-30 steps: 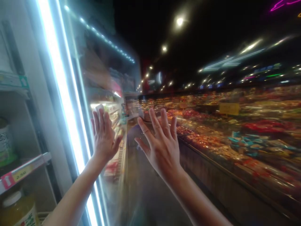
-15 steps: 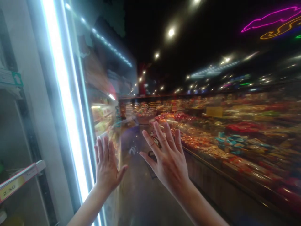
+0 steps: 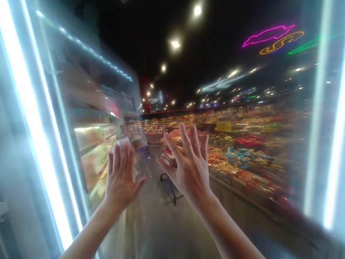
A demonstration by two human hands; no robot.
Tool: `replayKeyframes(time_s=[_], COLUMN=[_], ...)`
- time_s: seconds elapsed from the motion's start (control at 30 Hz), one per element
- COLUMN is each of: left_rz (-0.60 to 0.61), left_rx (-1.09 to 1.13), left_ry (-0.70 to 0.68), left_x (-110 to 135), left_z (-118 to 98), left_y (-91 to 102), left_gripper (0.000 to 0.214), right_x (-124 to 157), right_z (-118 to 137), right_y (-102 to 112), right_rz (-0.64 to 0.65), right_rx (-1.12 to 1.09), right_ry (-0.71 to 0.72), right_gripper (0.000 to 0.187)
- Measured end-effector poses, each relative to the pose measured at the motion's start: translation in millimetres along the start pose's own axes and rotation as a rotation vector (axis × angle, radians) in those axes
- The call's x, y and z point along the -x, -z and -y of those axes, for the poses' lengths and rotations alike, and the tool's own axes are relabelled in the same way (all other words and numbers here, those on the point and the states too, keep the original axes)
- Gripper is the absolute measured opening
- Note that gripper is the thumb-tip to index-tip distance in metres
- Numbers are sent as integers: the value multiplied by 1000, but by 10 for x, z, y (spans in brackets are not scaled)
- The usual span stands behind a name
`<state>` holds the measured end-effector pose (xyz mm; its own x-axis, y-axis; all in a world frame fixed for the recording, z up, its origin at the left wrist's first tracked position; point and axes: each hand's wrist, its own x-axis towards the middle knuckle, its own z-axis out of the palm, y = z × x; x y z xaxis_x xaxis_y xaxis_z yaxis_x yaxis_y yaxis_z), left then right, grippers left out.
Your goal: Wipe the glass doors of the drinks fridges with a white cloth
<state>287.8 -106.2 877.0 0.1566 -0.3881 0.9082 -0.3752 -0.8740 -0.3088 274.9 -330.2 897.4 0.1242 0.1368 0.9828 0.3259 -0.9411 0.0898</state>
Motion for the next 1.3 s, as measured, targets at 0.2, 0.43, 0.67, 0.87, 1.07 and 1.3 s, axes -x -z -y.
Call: replayKeyframes(time_s=[0.2, 0.43, 0.67, 0.87, 1.07, 1.3], left_rz=[-99, -85, -63, -83, -49, -49], left_rx=[62, 53, -2, -74, -82, -69], left_ry=[112, 61, -186, -75, -405, -227], left_x=[-577, -925, -881, -1398, -1249, -1536], left_z=[-598, -1364, -2122, -2279, -2593, -2691], left_y=[-210, -437, -642, -703, -834, -826], left_gripper=[89, 83, 77, 77, 70, 76], right_x=[117, 166, 606, 417, 631, 551], right_z=[-603, -1372, -1887, -2263, -2576, -2554], right_y=[219, 490, 669, 876, 976, 961], right_rz=[-6, -16, -4, -9, 25, -17], right_rx=[15, 38, 62, 47, 38, 10], right_ry=[-25, -3, 19, -2, 4, -26], right_gripper=[86, 87, 82, 80, 74, 76])
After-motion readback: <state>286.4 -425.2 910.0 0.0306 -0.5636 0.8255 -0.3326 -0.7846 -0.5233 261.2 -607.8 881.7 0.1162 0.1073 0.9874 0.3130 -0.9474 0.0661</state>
